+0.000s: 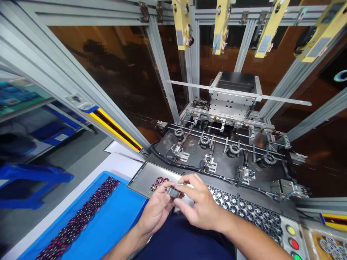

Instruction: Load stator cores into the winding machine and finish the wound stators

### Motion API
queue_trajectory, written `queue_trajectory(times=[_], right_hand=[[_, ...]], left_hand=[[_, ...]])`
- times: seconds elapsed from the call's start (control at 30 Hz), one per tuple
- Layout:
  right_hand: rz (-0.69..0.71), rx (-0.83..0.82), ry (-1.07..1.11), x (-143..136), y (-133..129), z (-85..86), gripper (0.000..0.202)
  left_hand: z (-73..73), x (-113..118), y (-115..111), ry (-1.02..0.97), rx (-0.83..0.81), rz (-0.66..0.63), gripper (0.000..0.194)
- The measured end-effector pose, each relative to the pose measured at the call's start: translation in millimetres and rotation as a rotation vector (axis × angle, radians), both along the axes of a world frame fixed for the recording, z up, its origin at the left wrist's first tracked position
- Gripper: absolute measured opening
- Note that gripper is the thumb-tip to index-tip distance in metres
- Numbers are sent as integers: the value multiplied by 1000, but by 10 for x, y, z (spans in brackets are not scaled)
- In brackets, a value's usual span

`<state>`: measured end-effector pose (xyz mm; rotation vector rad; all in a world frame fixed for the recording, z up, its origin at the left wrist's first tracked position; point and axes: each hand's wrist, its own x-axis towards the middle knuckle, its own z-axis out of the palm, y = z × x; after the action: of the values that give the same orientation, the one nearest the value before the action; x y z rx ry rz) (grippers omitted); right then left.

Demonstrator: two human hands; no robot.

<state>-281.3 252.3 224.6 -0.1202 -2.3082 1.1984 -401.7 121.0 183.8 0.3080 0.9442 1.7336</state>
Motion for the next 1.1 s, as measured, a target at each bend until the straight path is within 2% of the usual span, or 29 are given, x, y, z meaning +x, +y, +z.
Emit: queue_trajectory(times=[0.13,0.23,0.3,0.47,0.57,0.6,0.67,0.7,0.73,0.8,0.87,0.93,1.0,1.1], right_hand=[[209,-463,-239,9,175,67,28],[394,-671,-335,-38,281,94,30],[505,-692,-368,-77,314,128,32],[708,-562,-388,-185,295,211,40],[770,-521,-389,-366,389,207,42],[752,-455,-389,-477,478,190,42],[643,-244,-389,-802,757,115,41],[542,-91,-383,-1015,938,52,40],[458,-15,-387,-1252,1134,-28,36],[331,54,-400,-1759,1525,-231,35],[231,126,-430,-2222,1846,-460,26],[170,189,-464,-2560,2057,-680,28],[143,239,-500,-2751,2168,-864,34],[134,294,-548,-2832,2232,-1045,34]], left_hand=[[-77,-38,-68,91,26,-85,47],[-82,-67,-110,127,70,-134,44],[-59,-92,-137,136,93,-176,44],[-48,-161,-228,168,95,-238,41],[-155,-257,-266,257,38,-166,54],[-223,-314,-274,300,-15,-81,60],[-416,-465,-297,403,-193,183,66],[-541,-553,-320,457,-301,331,65],[-682,-642,-354,511,-408,469,62],[-983,-802,-458,593,-567,648,63],[-1266,-906,-592,637,-677,727,67],[-1486,-947,-724,641,-750,747,70],[-1633,-944,-825,634,-789,746,69],[-1754,-919,-901,680,-814,722,68]])
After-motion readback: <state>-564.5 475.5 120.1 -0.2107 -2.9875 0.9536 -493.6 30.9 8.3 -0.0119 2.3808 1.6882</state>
